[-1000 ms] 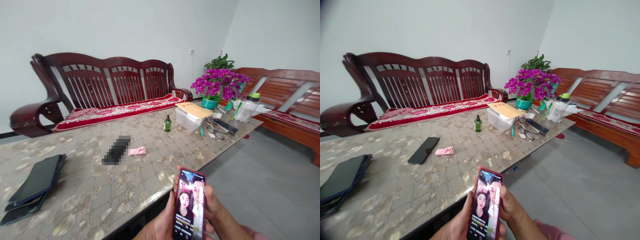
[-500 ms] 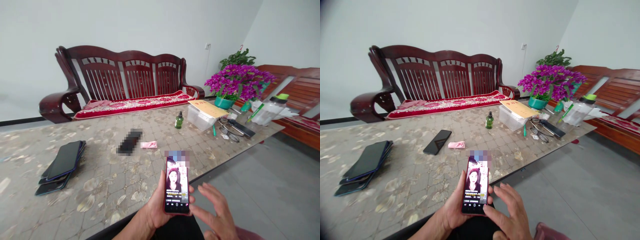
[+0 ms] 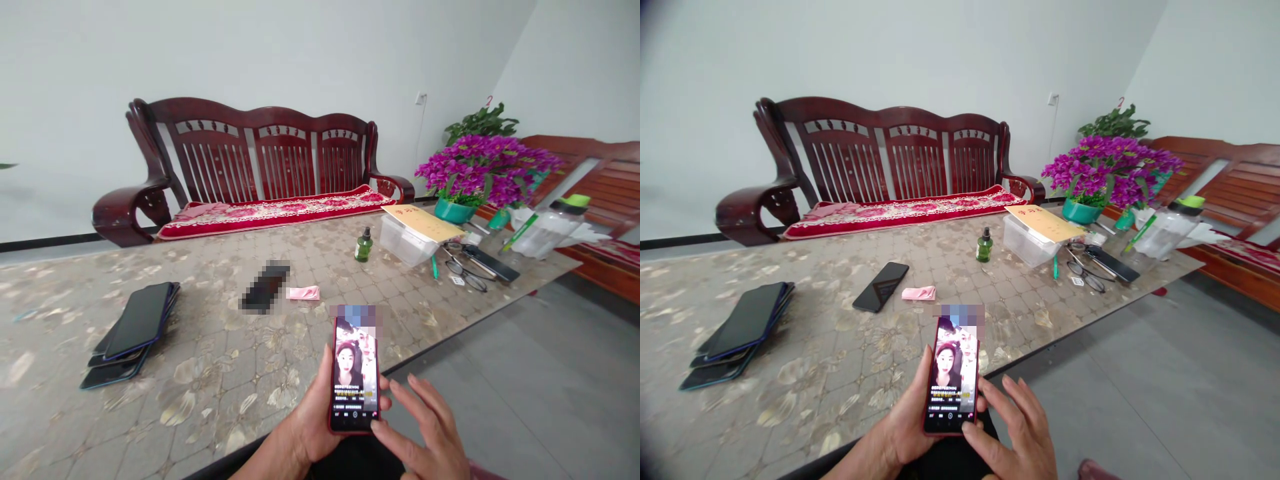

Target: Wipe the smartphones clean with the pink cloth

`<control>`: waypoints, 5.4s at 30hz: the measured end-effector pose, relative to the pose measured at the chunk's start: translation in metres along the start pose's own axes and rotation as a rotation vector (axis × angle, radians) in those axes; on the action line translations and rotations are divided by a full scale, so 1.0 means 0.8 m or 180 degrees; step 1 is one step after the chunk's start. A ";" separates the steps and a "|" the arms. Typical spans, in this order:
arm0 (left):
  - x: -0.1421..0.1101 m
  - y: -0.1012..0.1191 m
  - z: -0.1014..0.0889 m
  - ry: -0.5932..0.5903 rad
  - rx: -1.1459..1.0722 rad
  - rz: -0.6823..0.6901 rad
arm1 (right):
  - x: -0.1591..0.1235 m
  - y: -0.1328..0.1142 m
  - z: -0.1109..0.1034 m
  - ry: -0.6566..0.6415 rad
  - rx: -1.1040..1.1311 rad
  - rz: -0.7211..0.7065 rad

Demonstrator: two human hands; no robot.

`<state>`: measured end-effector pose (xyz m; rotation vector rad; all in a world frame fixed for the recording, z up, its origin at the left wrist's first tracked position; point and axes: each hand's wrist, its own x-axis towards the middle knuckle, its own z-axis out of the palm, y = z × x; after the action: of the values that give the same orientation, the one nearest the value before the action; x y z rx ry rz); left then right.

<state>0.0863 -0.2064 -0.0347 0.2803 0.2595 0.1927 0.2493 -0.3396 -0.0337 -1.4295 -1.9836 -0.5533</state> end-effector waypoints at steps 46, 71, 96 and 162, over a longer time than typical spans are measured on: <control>0.001 -0.002 0.000 0.0021 -0.0313 0.0112 | -0.007 -0.004 0.019 0.0196 -0.0070 -0.0188; -0.003 -0.004 -0.011 0.0193 -0.0256 0.0058 | 0.002 -0.004 0.009 0.0035 0.0028 -0.0028; -0.008 -0.018 -0.019 0.0250 -0.0235 0.0049 | 0.023 -0.002 0.018 0.0171 -0.0156 0.0422; 0.068 -0.103 0.009 -0.0406 0.0471 0.0154 | -0.014 0.010 0.001 -0.0102 0.4751 0.2937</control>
<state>0.1523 -0.2741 -0.0645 0.4441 0.1408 0.2030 0.2587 -0.3442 -0.0425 -1.0290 -0.9234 1.1265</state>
